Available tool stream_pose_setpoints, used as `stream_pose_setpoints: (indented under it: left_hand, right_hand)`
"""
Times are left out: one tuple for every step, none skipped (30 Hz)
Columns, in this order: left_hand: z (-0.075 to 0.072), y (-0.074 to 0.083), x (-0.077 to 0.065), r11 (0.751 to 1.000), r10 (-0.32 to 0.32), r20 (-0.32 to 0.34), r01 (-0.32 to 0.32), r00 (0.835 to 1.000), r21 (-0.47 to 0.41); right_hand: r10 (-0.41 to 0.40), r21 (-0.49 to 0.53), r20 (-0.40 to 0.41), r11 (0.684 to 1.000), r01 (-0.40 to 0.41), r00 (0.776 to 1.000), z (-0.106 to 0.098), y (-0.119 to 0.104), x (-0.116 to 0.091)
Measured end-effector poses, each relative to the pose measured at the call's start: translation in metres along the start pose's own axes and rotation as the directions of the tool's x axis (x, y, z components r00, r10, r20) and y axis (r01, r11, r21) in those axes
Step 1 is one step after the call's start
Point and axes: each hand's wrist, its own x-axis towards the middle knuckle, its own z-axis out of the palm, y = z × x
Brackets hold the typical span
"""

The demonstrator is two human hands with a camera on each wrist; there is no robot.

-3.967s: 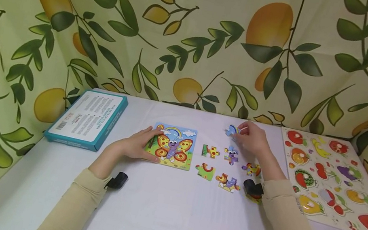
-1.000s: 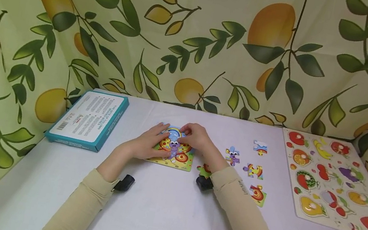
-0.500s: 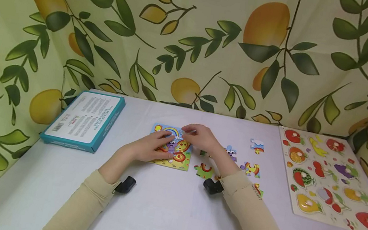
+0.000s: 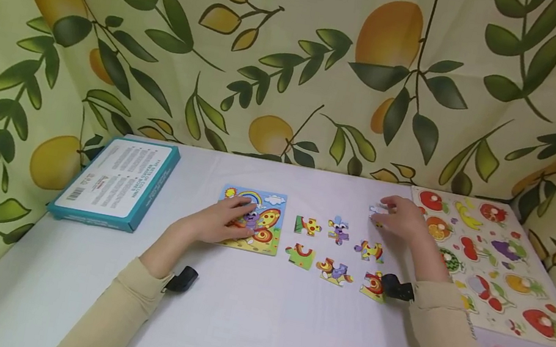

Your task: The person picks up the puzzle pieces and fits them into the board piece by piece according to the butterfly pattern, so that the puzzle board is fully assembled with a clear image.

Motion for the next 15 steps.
stream_pose_setpoints:
  left_hand:
    - [0.000,0.000,-0.001,1.000,-0.002,0.003,0.002,1.000,-0.004]
    - [-0.001,0.000,-0.001,1.000,-0.003,0.006,0.003,1.000,-0.008]
    - [-0.001,0.001,-0.001,1.000,-0.006,0.010,0.006,1.000,-0.012]
    - [-0.001,0.001,-0.001,1.000,-0.005,0.011,0.006,1.000,-0.015]
    - [-0.001,0.001,-0.001,1.000,-0.007,0.013,0.008,1.000,-0.015]
    - [-0.002,0.001,-0.002,1.000,-0.009,0.014,0.009,1.000,-0.015]
    - [-0.002,0.001,-0.002,1.000,-0.010,0.013,0.010,1.000,-0.012]
    - [-0.002,0.001,-0.002,1.000,-0.011,0.014,0.011,1.000,-0.011]
    - [-0.002,0.001,-0.002,1.000,-0.013,0.013,0.013,1.000,-0.010]
    - [-0.002,0.002,-0.002,1.000,-0.014,0.014,0.014,1.000,-0.006]
    - [-0.003,0.002,-0.001,1.000,-0.015,0.014,0.015,1.000,-0.003]
    - [-0.003,0.003,-0.001,1.000,-0.014,0.011,0.014,1.000,0.002]
    - [-0.003,0.004,0.000,1.000,-0.015,0.009,0.015,1.000,0.006]
    - [-0.003,0.005,0.001,1.000,-0.018,0.008,0.018,1.000,0.011]
    - [-0.004,0.006,0.001,1.000,-0.021,0.005,0.021,1.000,0.017]
  right_hand:
    - [0.009,-0.001,0.003,1.000,-0.009,1.000,-0.001,0.005,0.000]
    - [0.013,-0.002,0.003,1.000,-0.013,1.000,-0.002,0.010,-0.001]
    - [0.013,-0.003,0.002,1.000,-0.013,1.000,-0.002,0.013,-0.001]
    - [0.014,0.000,0.004,1.000,-0.014,1.000,-0.002,0.016,-0.001]
    - [0.020,0.008,0.006,1.000,-0.020,1.000,-0.002,0.017,-0.001]
    - [0.021,0.011,0.007,1.000,-0.021,1.000,-0.002,0.017,-0.001]
    - [0.026,0.010,0.009,1.000,-0.026,1.000,-0.002,0.017,0.000]
    - [0.030,0.013,0.013,0.999,-0.030,0.999,-0.002,0.016,0.000]
    - [0.034,0.019,0.019,0.999,-0.035,0.999,-0.002,0.015,0.000]
    - [0.036,0.021,0.020,0.999,-0.037,0.999,-0.003,0.014,0.000]
    - [0.039,0.023,0.019,0.999,-0.039,0.999,-0.003,0.013,0.000]
    - [0.046,0.028,0.015,0.999,-0.046,0.999,-0.004,0.011,0.000]
    - [0.053,0.034,0.003,0.998,-0.053,0.999,-0.005,0.010,-0.001]
    - [0.064,0.049,-0.013,0.997,-0.064,0.998,-0.005,0.008,-0.002]
    - [0.073,0.060,-0.035,0.996,-0.071,0.997,-0.005,0.005,-0.002]
